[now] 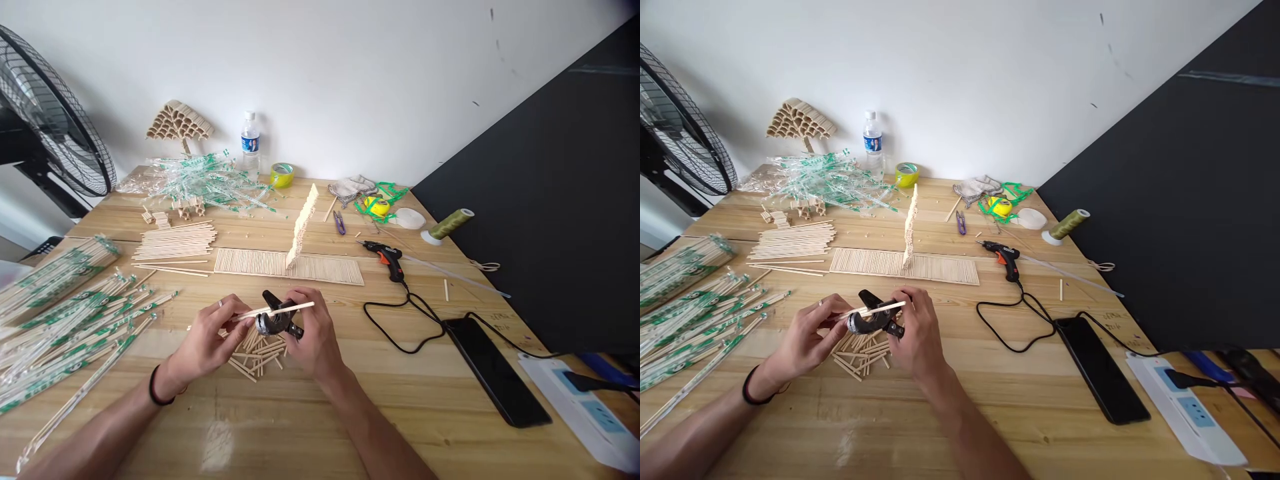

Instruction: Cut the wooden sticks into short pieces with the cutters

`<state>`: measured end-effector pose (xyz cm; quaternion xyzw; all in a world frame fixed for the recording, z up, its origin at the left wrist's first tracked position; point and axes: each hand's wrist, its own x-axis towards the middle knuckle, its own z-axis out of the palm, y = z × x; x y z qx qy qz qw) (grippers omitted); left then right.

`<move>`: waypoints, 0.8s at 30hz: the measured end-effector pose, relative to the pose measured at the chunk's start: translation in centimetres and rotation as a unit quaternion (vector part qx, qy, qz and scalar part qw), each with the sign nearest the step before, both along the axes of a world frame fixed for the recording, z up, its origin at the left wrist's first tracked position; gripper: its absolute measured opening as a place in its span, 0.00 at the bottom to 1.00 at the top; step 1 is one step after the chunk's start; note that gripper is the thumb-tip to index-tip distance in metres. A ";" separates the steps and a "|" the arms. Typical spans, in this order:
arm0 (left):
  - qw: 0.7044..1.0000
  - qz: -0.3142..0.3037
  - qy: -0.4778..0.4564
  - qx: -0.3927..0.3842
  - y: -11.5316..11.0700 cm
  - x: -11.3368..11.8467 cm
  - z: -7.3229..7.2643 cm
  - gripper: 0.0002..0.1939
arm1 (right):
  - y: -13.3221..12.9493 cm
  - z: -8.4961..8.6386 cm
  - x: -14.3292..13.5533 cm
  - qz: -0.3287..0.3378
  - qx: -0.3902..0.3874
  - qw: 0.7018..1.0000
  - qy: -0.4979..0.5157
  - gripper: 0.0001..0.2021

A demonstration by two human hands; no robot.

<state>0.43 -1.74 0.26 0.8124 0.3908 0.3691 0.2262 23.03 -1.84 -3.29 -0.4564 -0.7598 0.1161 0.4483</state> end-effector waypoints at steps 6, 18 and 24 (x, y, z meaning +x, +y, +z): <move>0.999 -0.001 0.013 0.029 0.1 -0.1 -0.2 0.05 | -0.1 -0.2 0.0 -0.026 -0.016 0.999 -0.027 0.24; 0.999 0.021 0.029 0.040 -0.2 0.2 0.0 0.06 | -0.3 -0.1 -0.1 -0.071 -0.012 0.995 -0.075 0.18; 0.998 0.033 0.026 0.038 -0.2 0.1 -0.4 0.05 | -0.3 0.1 -0.2 -0.087 -0.010 0.991 -0.096 0.09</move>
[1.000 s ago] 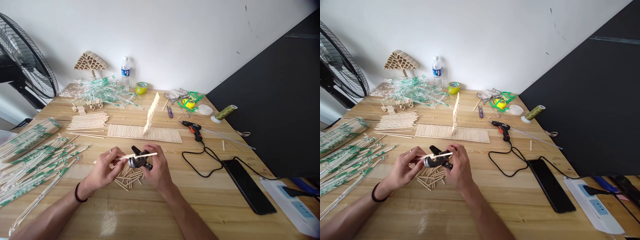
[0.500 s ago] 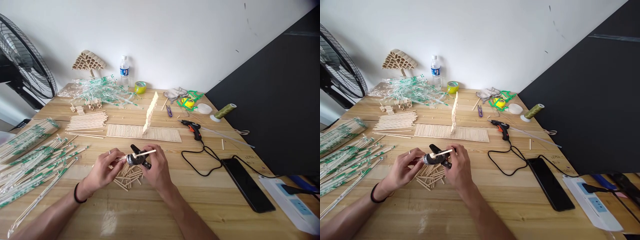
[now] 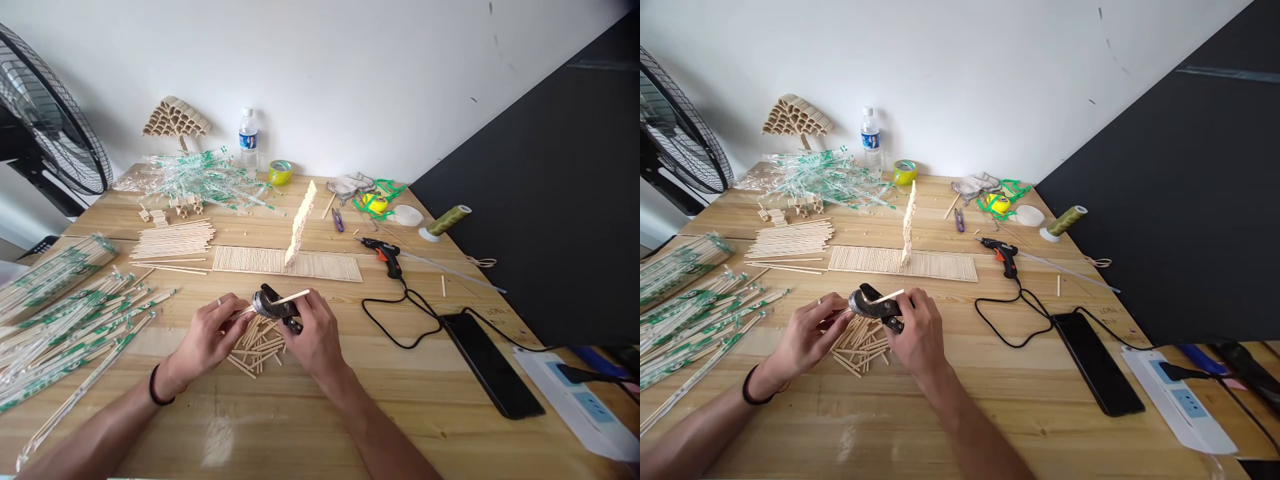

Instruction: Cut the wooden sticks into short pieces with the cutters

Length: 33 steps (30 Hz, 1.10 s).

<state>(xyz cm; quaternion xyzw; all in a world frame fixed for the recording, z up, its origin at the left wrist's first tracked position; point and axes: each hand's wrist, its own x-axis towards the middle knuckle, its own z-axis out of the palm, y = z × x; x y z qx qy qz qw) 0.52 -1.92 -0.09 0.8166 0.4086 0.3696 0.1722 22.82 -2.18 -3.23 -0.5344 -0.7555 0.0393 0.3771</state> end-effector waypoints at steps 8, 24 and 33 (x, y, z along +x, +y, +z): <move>0.997 0.001 0.006 -0.076 0.6 0.1 0.0 0.10 | 0.2 -0.1 0.8 -0.034 -0.066 0.997 -0.037 0.06; 1.000 0.023 0.011 0.015 2.0 -1.9 -1.1 0.19 | -0.2 1.6 0.5 -0.033 -0.253 0.963 -0.081 0.04; 0.990 -0.091 0.059 0.086 -0.1 0.5 -0.9 0.19 | -1.6 2.6 -1.4 0.010 -0.315 0.942 -0.115 0.08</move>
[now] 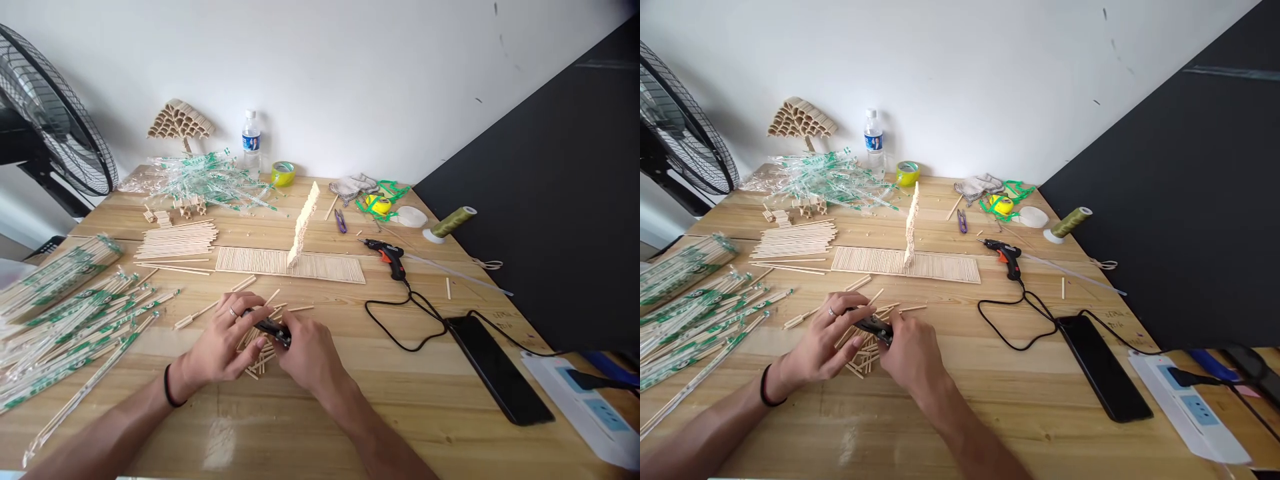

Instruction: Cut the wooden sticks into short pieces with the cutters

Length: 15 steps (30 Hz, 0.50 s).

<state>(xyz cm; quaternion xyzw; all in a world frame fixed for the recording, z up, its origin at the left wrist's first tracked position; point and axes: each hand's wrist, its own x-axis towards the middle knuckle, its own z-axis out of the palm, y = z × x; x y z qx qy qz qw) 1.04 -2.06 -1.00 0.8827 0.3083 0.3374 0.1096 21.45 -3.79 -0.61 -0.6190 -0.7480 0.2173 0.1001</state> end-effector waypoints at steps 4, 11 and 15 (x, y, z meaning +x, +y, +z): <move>1.000 -0.008 -0.020 -0.016 -0.1 0.3 -0.3 0.18 | -0.1 0.0 -0.2 0.011 -0.006 1.000 -0.002 0.09; 1.000 -0.004 -0.027 -0.001 0.0 0.2 -0.6 0.16 | -0.2 -0.4 -0.2 0.017 0.009 0.999 -0.028 0.06; 1.000 0.000 -0.029 0.003 0.1 0.3 -0.4 0.13 | -0.2 -0.5 -0.4 0.023 0.022 0.999 -0.029 0.06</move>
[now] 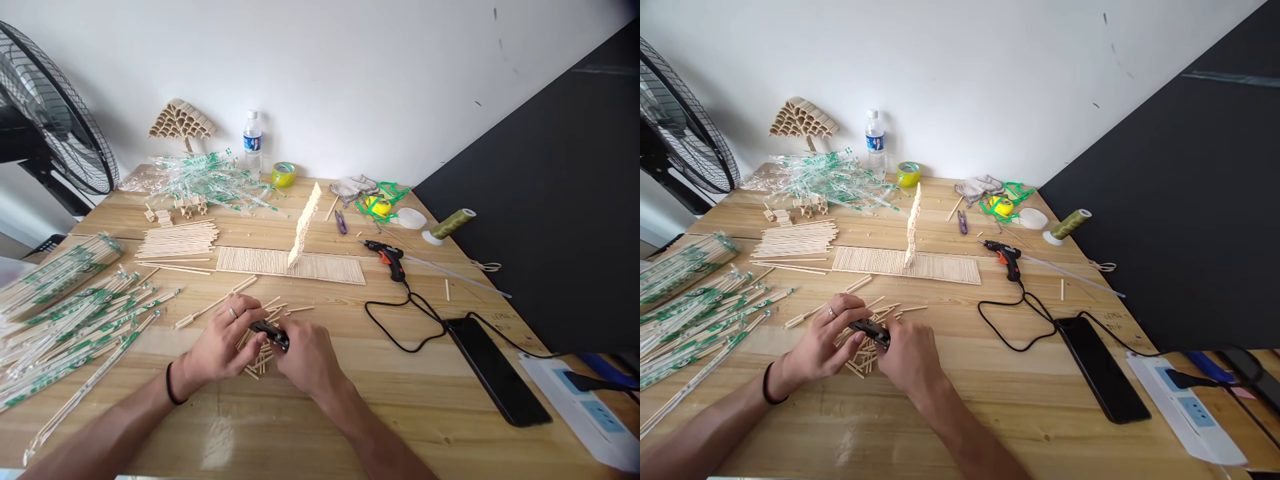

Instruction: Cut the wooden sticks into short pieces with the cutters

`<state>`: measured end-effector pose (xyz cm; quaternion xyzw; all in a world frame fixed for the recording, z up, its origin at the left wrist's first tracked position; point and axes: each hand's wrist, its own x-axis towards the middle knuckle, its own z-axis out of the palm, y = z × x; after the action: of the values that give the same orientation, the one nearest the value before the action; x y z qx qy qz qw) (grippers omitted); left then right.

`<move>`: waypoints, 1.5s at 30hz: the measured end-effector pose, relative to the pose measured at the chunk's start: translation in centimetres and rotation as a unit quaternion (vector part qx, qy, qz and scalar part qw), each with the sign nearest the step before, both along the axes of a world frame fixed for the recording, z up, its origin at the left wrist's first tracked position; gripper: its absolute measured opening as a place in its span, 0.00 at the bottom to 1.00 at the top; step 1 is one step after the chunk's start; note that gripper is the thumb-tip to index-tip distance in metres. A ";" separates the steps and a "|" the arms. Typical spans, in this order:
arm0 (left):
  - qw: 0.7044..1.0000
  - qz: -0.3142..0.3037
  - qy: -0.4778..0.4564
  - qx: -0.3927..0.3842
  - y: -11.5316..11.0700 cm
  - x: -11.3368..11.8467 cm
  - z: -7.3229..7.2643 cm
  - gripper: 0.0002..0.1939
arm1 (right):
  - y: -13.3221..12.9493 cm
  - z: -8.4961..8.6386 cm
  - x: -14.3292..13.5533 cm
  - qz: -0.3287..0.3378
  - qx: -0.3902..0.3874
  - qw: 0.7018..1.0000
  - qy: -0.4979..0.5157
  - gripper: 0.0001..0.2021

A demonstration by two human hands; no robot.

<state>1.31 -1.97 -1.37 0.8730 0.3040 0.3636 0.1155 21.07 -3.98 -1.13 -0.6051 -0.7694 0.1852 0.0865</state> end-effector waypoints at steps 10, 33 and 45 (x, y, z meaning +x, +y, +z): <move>0.962 0.156 -0.150 -0.169 1.9 -2.0 -0.1 0.13 | 1.3 -1.5 1.6 -0.002 0.065 0.996 0.068 0.02; 0.985 -0.031 -0.012 -0.168 1.6 -1.5 -0.2 0.10 | 1.4 -1.8 1.7 0.025 0.128 0.930 0.345 0.06; 0.965 0.226 0.114 -0.066 4.9 -5.2 -2.3 0.04 | 1.8 -1.4 2.4 -0.049 0.123 0.919 0.370 0.15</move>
<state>-3.93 2.95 -3.70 0.8075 0.5279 0.2578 0.0520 23.50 -2.19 -2.49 -0.5148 -0.6685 0.2958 0.4478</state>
